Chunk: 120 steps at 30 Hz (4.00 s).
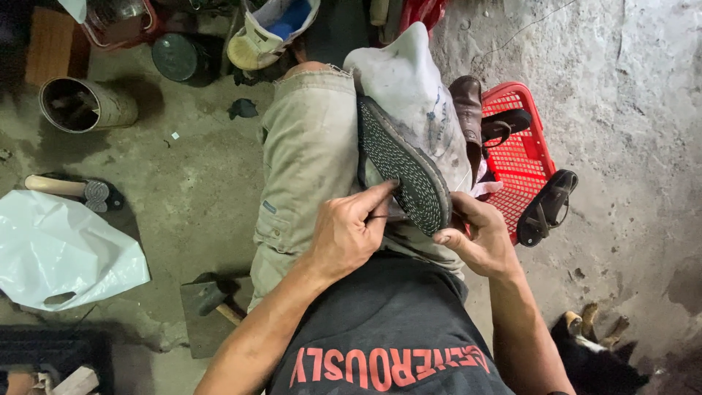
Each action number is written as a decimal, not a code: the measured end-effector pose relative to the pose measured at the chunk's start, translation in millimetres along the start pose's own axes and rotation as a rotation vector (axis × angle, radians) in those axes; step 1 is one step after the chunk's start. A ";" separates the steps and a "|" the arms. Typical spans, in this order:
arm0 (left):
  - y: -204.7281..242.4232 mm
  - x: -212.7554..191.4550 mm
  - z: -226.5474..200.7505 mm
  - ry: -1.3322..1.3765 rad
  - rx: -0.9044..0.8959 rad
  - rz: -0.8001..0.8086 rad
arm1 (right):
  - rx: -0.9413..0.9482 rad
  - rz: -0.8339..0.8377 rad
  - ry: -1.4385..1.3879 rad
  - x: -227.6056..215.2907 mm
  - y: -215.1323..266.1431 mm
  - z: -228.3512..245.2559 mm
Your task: The person sits on the floor and sews a shoe sole using a needle and thread. They repeatedly push the needle through the sole and pull the thread to secure stitches. A hammer is briefly picked up and set down, but the primary action is hand sewing.
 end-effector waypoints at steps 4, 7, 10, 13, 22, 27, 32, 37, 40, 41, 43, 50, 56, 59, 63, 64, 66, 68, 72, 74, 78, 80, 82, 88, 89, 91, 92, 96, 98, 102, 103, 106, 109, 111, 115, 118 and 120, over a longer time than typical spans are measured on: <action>-1.9 3.5 -1.8 -0.031 0.024 -0.009 | -0.043 -0.095 0.114 4.2 5.1 11.8; -3.3 5.3 -4.6 -0.072 0.040 -0.014 | -0.057 -0.123 0.119 5.4 2.4 25.7; -2.1 8.1 -7.0 -0.111 0.050 -0.010 | -0.059 -0.141 0.214 12.1 -9.7 61.1; -2.1 9.3 -11.3 -0.127 0.080 0.058 | -0.119 -0.136 0.214 19.0 -25.3 75.1; 2.4 -22.4 -32.7 -0.352 0.010 0.091 | 0.132 -0.364 -0.287 11.2 -33.5 66.3; -0.6 -9.8 -24.5 -0.396 0.020 0.132 | 0.084 -0.354 -0.359 9.9 -31.9 48.7; -8.1 -4.6 -22.9 -0.430 0.002 0.143 | 0.097 -0.389 -0.353 14.5 -30.7 40.9; -11.8 -2.4 -21.5 -0.467 -0.011 0.169 | 0.137 -0.382 -0.279 14.9 -34.4 50.9; -11.5 -1.2 -23.1 -0.465 0.003 0.167 | 0.143 -0.390 -0.256 13.7 -35.7 59.7; -11.6 -0.9 -22.9 -0.471 0.008 0.168 | 0.147 -0.387 -0.275 13.2 -34.9 59.0; -11.5 -0.7 -21.8 -0.477 0.014 0.169 | 0.151 -0.384 -0.294 13.7 -34.0 56.3; -12.3 -1.2 -21.3 -0.530 0.042 0.182 | 0.157 -0.383 -0.296 14.6 -31.1 48.7; -13.2 -4.7 -26.3 -0.600 0.062 0.177 | 0.171 -0.362 -0.224 13.3 -30.3 56.2; -13.5 -5.6 -26.8 -0.607 0.064 0.177 | 0.186 -0.361 -0.183 15.1 -32.3 62.6; -11.3 -5.5 -26.1 -0.599 0.050 0.174 | 0.232 -0.377 -0.107 17.1 -32.8 68.9; -11.6 -5.3 -26.4 -0.599 0.050 0.174 | 0.232 -0.376 -0.107 17.3 -32.6 71.1; -11.8 -5.5 -26.7 -0.604 0.050 0.175 | 0.232 -0.381 -0.097 18.0 -32.5 75.7; -10.5 -6.1 -26.0 -0.591 0.044 0.172 | 0.240 -0.374 -0.095 17.3 -31.7 71.1; -10.6 -6.9 -25.7 -0.602 0.047 0.170 | 0.224 -0.359 -0.101 14.3 -28.5 59.2; -11.6 -7.1 -25.9 -0.594 0.049 0.165 | 0.237 -0.376 -0.086 16.4 -30.1 63.2; -11.6 -6.8 -24.8 -0.578 0.051 0.167 | 0.269 -0.398 -0.071 18.8 -29.3 59.8; -11.7 -7.1 -25.6 -0.572 0.052 0.170 | 0.269 -0.399 -0.066 19.1 -31.2 62.0; -11.9 -7.3 -25.9 -0.565 0.052 0.172 | 0.270 -0.399 -0.061 19.1 -31.7 62.9; -11.6 -7.9 -25.6 -0.561 0.049 0.178 | 0.233 -0.388 -0.085 15.2 -29.0 60.7; -11.5 -8.4 -25.8 -0.555 0.044 0.183 | 0.218 -0.382 -0.071 15.2 -28.3 59.9; -11.8 -9.0 -25.3 -0.547 0.039 0.189 | 0.203 -0.375 -0.058 14.0 -27.0 56.9; -11.8 -9.2 -24.7 -0.559 0.042 0.192 | 0.178 -0.360 -0.060 13.6 -26.9 55.3; -15.9 -17.1 -27.1 -0.572 0.059 0.239 | 0.045 -0.304 0.083 10.3 -28.9 63.5; -17.8 -27.3 -26.8 -0.570 0.069 0.292 | 0.023 -0.244 0.244 12.1 -33.4 80.1; -22.4 -44.1 -22.3 -0.672 0.153 0.371 | 0.008 -0.181 0.649 22.9 -37.4 96.5; -24.6 -42.3 -18.8 -0.673 0.148 0.369 | 0.006 -0.177 0.647 25.3 -37.5 100.2; -32.4 -36.1 -11.6 -0.741 0.174 0.452 | -0.008 -0.144 0.706 31.0 -39.1 108.1; -39.4 -39.8 -11.0 -0.744 0.221 0.470 | 0.012 -0.154 0.723 33.8 -42.3 112.6; -40.1 -55.6 -9.2 -0.640 0.250 0.412 | 0.147 -0.081 0.779 43.1 -48.6 118.3; -30.0 -83.8 -9.0 -0.624 0.116 0.452 | -0.062 0.046 0.570 34.1 -50.9 122.1; -26.5 -83.1 -8.9 -0.569 0.077 0.415 | -0.102 -0.232 0.572 -1.1 -45.0 101.1; -31.2 -76.1 -14.0 -0.551 0.062 0.429 | 0.094 -0.438 0.787 -28.2 -40.2 81.1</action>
Point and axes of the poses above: each hand's wrist, its own y-axis away from the middle knuckle, its own x-axis out of the palm, z = x × y, the point moved 3 cm from there along -y, towards the middle knuckle, and after that the axes turned 9 degrees about z, right-handed, at the moved point
